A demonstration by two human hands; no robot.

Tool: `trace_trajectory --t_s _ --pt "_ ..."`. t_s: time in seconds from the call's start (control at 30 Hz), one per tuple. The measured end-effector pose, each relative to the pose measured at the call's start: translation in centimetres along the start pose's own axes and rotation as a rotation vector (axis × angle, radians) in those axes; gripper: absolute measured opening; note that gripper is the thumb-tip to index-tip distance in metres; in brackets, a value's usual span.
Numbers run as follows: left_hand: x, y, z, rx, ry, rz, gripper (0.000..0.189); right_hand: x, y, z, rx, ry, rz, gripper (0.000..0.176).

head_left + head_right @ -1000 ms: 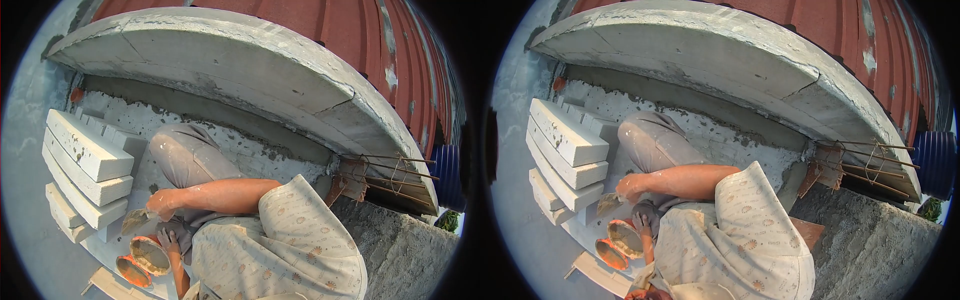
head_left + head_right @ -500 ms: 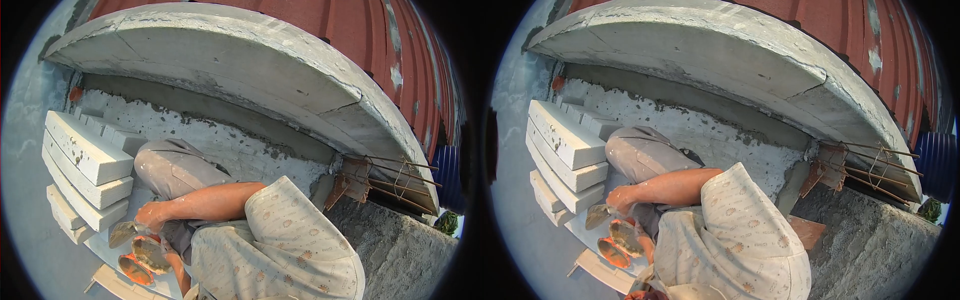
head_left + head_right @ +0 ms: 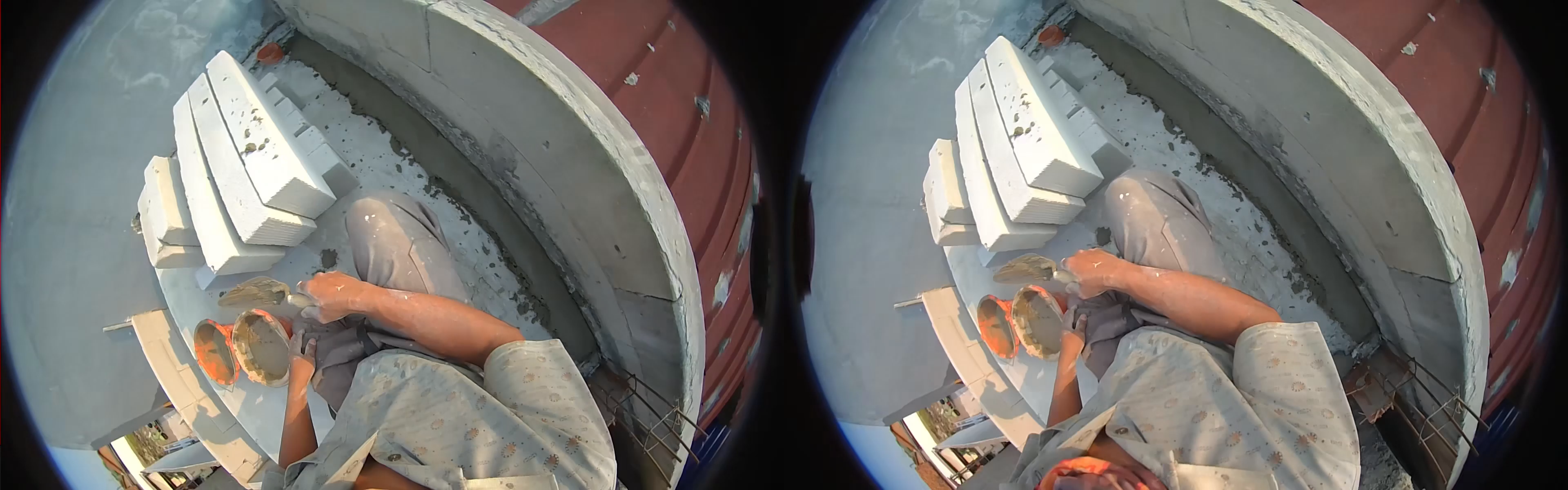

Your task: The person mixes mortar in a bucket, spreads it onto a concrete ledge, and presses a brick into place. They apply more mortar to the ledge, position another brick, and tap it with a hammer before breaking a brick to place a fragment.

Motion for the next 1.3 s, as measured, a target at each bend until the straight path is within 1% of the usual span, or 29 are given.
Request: trace_trajectory --t_s 0.03,0.07,0.13,0.2,0.3,0.4,0.43,0.5,0.53,0.63,0.7,0.73,0.8,0.83,0.87,0.9,0.97,1.0,1.1,1.13,1.23,1.3 --pt "0.0 -0.2 -0.2 0.018 0.008 -0.049 0.053 0.2 0.4 0.1 0.011 -0.013 -0.004 0.043" --pt "0.5 0.4 -0.6 0.070 0.015 -0.033 0.053 0.2 1.0 0.1 0.024 0.001 -0.019 0.046" --pt "0.9 1.4 -1.7 0.161 0.019 -0.054 0.054 1.0 1.7 -0.3 0.020 0.017 -0.063 0.046" --pt "1.1 1.5 -2.3 0.217 0.021 -0.107 0.055 1.3 1.7 -0.3 -0.012 -0.077 -0.120 0.048" --pt "1.0 1.4 -2.3 0.271 -0.010 -0.111 0.056 0.8 1.7 -0.4 0.106 -0.103 -0.062 0.048" --pt "1.5 1.9 -1.8 0.303 0.053 -0.190 0.054 2.6 0.3 -1.0 0.161 0.044 0.154 0.046" --pt "1.5 2.0 -1.5 0.306 0.077 -0.210 0.053 3.3 0.1 -1.0 0.161 0.067 0.148 0.045" --pt "1.0 2.2 -0.6 0.269 0.103 -0.381 0.051 4.6 -0.8 -1.2 0.150 0.105 0.143 0.043" --pt "0.8 2.5 -0.2 0.250 0.114 -0.463 0.050 5.3 -1.8 -1.2 0.208 0.168 0.114 0.041" --pt "1.6 2.5 -0.3 0.255 0.316 -0.522 0.042 5.1 -1.9 -1.2 0.231 0.164 0.065 0.040" --pt "-1.5 -2.1 -0.3 0.297 0.518 -0.875 0.036 3.3 -1.5 -0.9 0.398 0.103 -0.122 0.044" --pt "-2.2 -4.2 -0.5 0.291 0.624 -1.045 0.032 2.3 -0.9 -0.4 0.359 0.037 -0.177 0.045" --pt "-1.4 -6.1 -3.0 0.623 0.735 -1.327 0.033 0.6 -1.8 1.4 0.023 -0.125 -0.169 0.047" --pt "-1.9 -6.8 -4.4 0.795 0.779 -1.471 0.033 -0.8 -2.5 2.5 0.086 -0.147 -0.216 0.046" --pt "-2.8 -7.9 -5.8 0.965 0.761 -1.502 0.040 -2.1 -2.9 3.4 0.148 -0.169 -0.264 0.044" --pt "-3.4 -8.5 -7.2 1.102 0.786 -1.544 0.042 -3.4 -3.7 4.3 0.210 -0.190 -0.311 0.043" --pt "-3.9 -9.2 -9.6 1.362 0.824 -1.617 0.045 -6.9 -6.0 6.8 0.325 -0.322 -0.518 0.043" --pt "-3.6 -9.6 -10.2 1.339 0.810 -1.584 0.050 -8.8 -7.4 8.3 0.385 -0.380 -0.620 0.043" --pt "-2.4 -10.9 -11.1 1.396 0.855 -1.560 0.048 -15.6 -11.9 11.8 0.498 -0.525 -0.799 0.030" --pt "-2.6 -11.3 -11.3 1.376 0.863 -1.554 0.047 -18.1 -12.5 12.7 0.539 -0.560 -0.839 0.027" --pt "-2.9 -12.4 -11.3 1.331 0.890 -1.548 0.045 -25.4 -11.0 13.9 0.548 -0.576 -0.880 0.025" --pt "-3.0 -12.1 -11.3 1.323 0.893 -1.556 0.044 -30.6 -6.0 12.1 0.609 -0.598 -0.843 0.026"
Point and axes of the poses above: each hand's wrist, its own z-axis towards the middle knuckle, its own x-axis out of the back of the hand, y = z × x, the point moved 9 cm from there along z, towards the middle knuckle, and after that the axes turned 12 degrees about y, right-handed, at the moved point
